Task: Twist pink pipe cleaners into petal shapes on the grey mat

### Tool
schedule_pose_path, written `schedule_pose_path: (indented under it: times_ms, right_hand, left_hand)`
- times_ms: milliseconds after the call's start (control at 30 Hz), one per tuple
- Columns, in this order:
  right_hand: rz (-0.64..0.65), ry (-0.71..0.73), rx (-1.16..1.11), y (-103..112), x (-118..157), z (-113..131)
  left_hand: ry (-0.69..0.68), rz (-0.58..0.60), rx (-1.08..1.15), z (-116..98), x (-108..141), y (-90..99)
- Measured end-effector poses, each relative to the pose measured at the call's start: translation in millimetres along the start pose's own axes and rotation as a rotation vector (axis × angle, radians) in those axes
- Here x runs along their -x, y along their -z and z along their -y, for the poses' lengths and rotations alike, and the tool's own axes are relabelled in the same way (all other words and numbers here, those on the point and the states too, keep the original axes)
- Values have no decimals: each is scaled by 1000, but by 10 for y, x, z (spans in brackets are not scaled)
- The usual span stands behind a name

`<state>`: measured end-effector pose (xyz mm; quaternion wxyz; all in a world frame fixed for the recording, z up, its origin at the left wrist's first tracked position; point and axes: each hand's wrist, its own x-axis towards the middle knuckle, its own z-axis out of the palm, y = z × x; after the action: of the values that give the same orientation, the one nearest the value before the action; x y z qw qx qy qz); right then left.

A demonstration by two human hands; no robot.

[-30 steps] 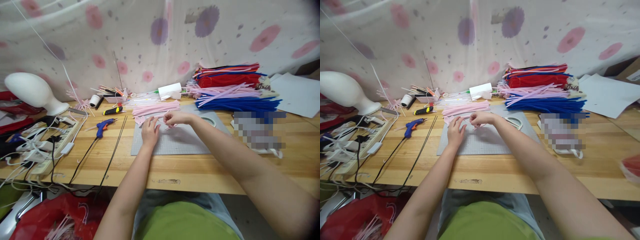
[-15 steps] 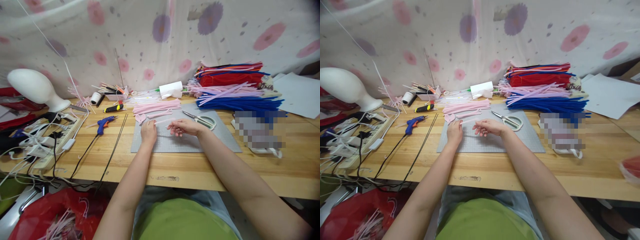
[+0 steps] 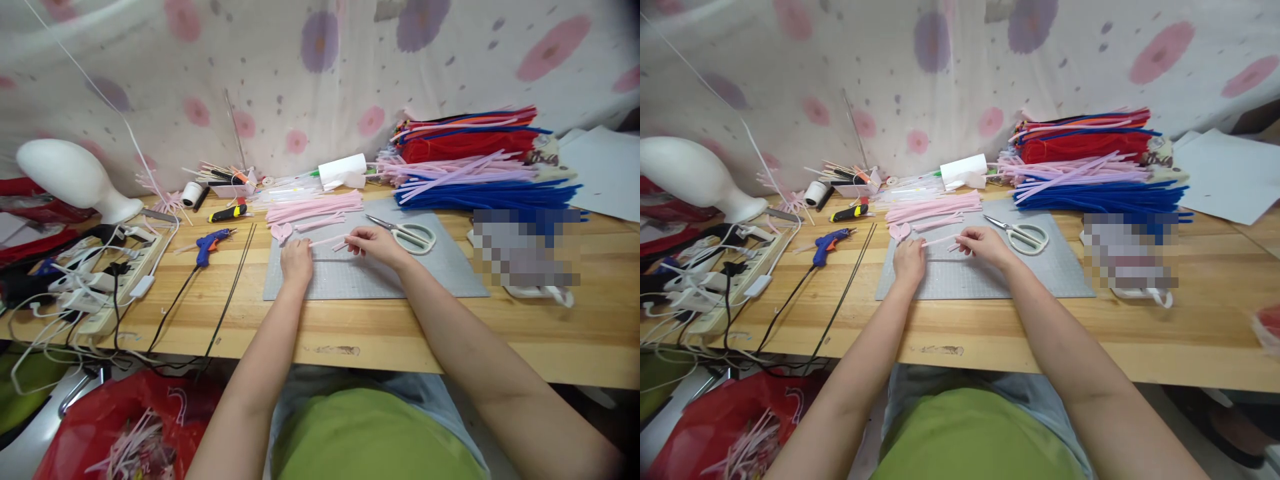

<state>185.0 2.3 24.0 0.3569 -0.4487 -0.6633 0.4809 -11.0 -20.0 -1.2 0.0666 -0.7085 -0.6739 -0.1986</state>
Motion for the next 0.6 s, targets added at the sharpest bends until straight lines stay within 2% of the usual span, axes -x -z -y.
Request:
schedule_pose_path:
  times_ms: [200, 333, 500, 600]
  right_hand:
    - [15, -78, -52, 110, 29, -45]
    - [58, -157, -73, 63, 18, -81]
    - [71, -187, -94, 17, 5, -90]
    - [158, -210, -116, 12, 25, -69]
  left_hand:
    - [5, 31, -13, 39, -10, 4]
    - [-20, 7, -8, -1, 5, -1]
    - [-46, 2, -14, -23, 18, -25]
    - [-42, 0, -25, -15, 22, -32]
